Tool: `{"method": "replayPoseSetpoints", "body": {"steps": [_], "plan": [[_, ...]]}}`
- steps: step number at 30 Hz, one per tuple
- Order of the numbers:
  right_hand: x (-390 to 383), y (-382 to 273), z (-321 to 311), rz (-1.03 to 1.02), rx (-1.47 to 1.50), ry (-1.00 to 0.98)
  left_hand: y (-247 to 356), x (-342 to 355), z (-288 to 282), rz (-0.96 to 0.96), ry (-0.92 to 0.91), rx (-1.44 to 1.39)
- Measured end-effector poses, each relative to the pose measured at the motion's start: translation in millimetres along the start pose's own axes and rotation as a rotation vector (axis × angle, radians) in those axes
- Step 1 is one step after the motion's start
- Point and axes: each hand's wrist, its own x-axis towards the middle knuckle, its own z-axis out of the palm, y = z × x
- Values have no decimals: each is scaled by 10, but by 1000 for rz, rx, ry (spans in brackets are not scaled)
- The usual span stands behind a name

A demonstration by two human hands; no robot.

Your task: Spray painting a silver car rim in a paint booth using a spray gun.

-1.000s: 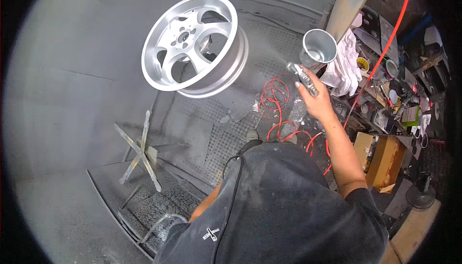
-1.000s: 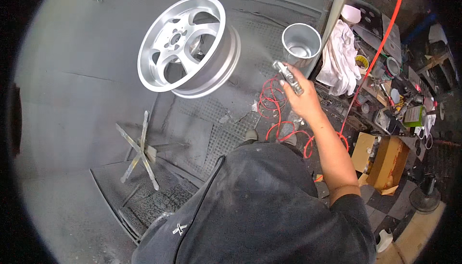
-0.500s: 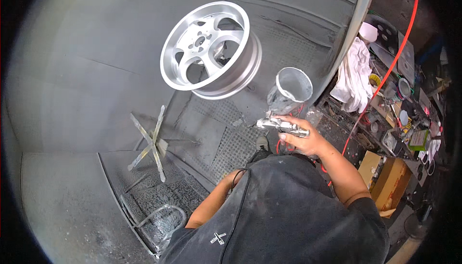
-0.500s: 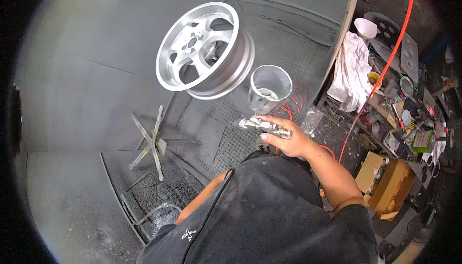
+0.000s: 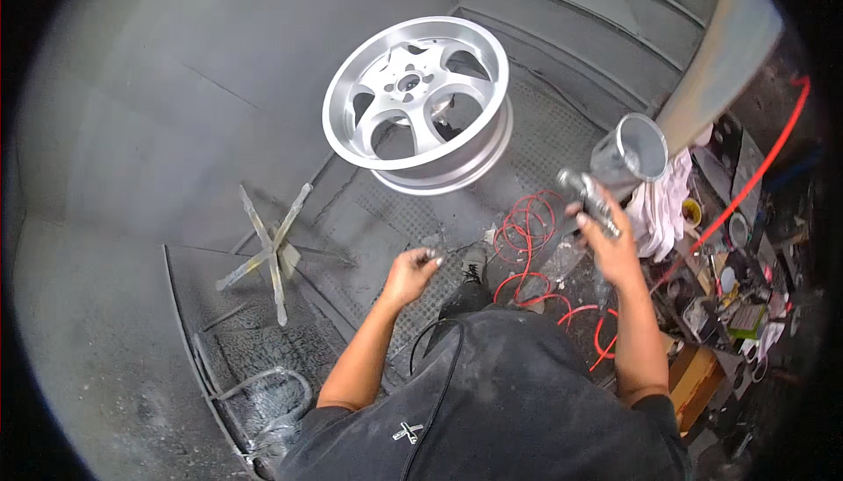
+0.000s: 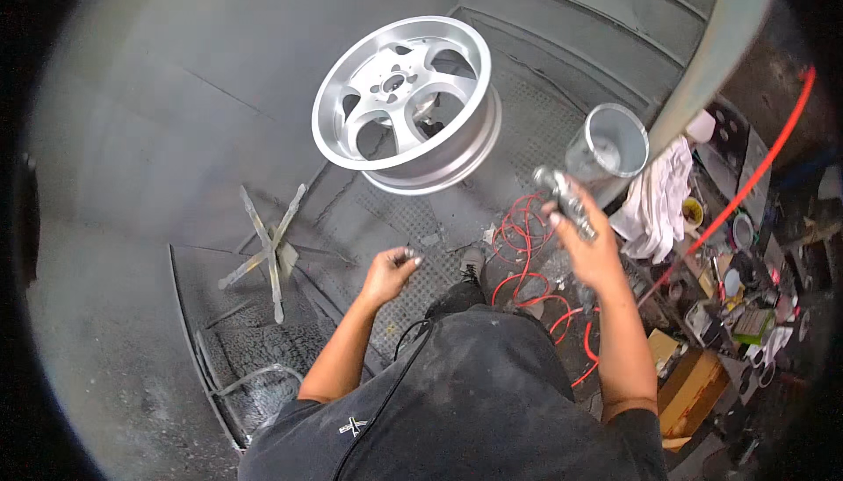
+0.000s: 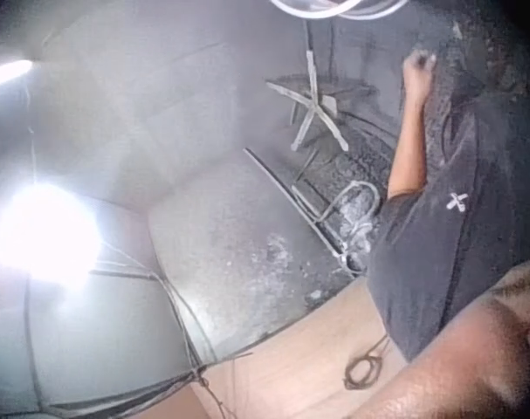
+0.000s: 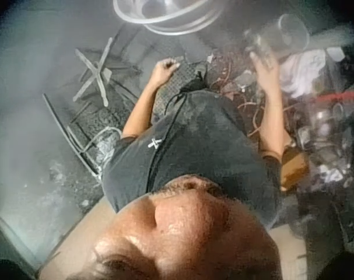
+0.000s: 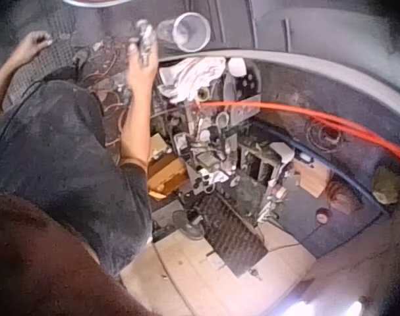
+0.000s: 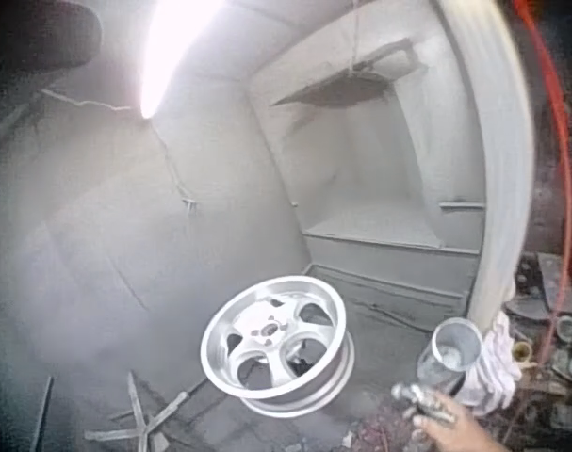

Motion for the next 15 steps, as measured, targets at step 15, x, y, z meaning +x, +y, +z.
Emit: {"method": "replayPoseSetpoints", "body": {"steps": [15], "plan": [[693,-1280,1042,118,-91,-152,-945,1401,78,-651,-320,-1109]]}}
